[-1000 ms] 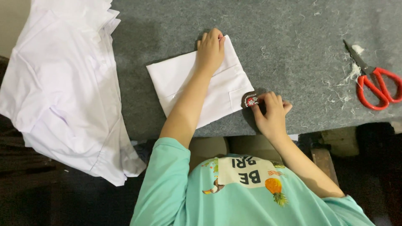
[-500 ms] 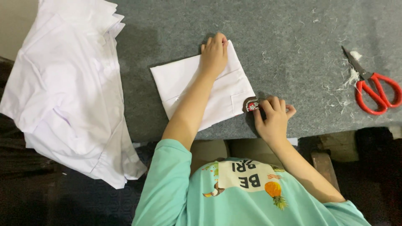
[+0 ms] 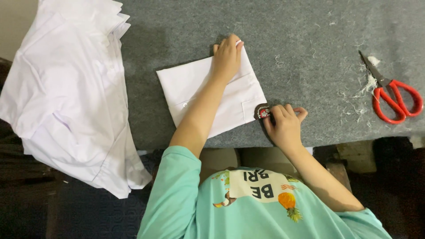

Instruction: Folding white collared shirts on a flat surface in a sewing factory

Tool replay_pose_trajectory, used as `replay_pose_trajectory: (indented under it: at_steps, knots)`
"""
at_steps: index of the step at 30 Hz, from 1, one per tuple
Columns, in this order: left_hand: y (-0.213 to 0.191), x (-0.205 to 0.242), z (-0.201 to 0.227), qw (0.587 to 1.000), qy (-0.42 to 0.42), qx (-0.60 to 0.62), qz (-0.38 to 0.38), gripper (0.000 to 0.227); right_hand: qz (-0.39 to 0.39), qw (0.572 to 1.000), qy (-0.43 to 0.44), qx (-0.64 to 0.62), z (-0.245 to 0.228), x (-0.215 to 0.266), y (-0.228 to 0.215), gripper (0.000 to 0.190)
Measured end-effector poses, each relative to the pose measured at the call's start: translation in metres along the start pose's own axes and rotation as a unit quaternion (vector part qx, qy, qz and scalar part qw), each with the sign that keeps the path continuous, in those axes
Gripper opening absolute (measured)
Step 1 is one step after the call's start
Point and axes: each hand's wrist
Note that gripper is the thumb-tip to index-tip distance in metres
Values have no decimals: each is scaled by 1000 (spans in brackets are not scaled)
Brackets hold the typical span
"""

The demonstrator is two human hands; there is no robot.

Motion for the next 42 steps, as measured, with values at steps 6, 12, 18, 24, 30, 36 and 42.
replay_pose_trajectory:
  at_steps: [6, 12, 18, 24, 30, 36, 42]
  knots:
    - [-2, 1, 1, 1000, 2, -28, -12, 16, -19, 999, -21, 28, 7, 2, 6, 30]
    - [-35, -15, 4, 987, -104, 112, 39, 44, -181, 977, 33, -104, 17, 0, -35, 26]
    - [-174, 54, 61, 997, -45, 61, 11, 46, -81, 985, 62, -137, 20, -21, -64, 18]
    - [-181, 130, 15, 984, -102, -129, -61, 72, -70, 978, -13, -197, -20, -90, -48, 50]
    - [-172, 154, -12, 982, -113, -149, -20, 81, -233, 961, 25, -146, -35, -100, 1, 80]
    - [-168, 152, -23, 987, -130, -89, -17, 75, -307, 943, 34, -125, -28, -102, 5, 88]
    - [-188, 158, -59, 976, -214, -30, -11, 65, -303, 917, 99, -239, -23, -119, -14, 82]
Point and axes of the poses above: each hand's wrist, its own x-axis away from the middle knuckle, its own y-axis out of the palm, z = x × y, and after that the axes turned 14 degrees about -y, right-handed
